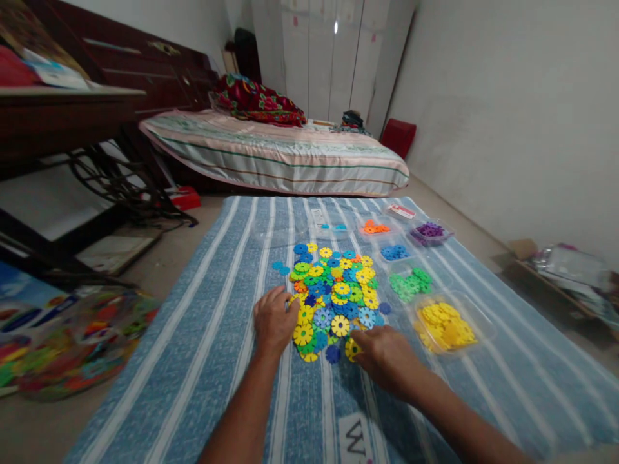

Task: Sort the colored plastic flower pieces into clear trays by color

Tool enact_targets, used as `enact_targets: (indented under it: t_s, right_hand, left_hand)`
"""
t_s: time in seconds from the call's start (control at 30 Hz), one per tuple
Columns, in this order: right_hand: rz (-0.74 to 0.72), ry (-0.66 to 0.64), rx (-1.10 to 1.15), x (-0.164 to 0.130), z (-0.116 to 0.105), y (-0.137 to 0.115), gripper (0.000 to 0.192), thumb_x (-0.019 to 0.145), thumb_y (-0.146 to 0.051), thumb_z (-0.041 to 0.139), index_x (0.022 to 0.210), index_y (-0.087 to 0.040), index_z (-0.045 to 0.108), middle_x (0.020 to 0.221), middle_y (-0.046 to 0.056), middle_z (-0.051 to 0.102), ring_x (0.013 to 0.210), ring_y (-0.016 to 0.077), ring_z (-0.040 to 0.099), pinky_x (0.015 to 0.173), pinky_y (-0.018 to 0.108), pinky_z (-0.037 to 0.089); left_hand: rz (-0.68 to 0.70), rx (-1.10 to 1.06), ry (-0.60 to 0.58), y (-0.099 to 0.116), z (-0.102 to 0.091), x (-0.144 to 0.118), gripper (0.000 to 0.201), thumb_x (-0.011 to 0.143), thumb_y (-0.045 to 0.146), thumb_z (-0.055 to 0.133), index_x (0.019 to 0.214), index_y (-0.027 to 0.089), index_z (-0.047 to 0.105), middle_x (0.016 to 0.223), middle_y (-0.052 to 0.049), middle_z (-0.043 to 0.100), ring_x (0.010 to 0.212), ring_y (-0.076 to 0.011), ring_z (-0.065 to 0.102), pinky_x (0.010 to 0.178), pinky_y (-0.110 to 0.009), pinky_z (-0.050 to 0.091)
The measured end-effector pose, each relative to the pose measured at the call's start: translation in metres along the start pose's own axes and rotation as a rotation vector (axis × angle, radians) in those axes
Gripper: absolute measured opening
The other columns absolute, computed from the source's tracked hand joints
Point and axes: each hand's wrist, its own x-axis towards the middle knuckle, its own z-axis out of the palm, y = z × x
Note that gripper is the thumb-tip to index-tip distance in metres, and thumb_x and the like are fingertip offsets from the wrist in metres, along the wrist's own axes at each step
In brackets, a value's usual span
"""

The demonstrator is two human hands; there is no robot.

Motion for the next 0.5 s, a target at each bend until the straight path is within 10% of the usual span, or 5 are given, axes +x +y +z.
enact_targets:
  t_s: [0.5]
  right_hand:
    - [0.051, -0.034, -0.005, 0.0085, 0.0007, -0.0095, 0.029, 0.086, -0.023, 0.058, 0.114, -0.019, 0.064, 0.105, 0.012, 0.073, 0.100, 0.0249, 0.067, 0.080, 0.030, 0.045]
  left_hand:
    - [0.015, -0.022, 0.013, -0.0026, -0.0003, -0.0029, 0.018, 0.081, 0.028, 0.055, 0.066, 0.021, 0.063, 0.111, -0.010, 0.072, 0.109, -0.0239, 0.063, 0.098, -0.041, 0.046]
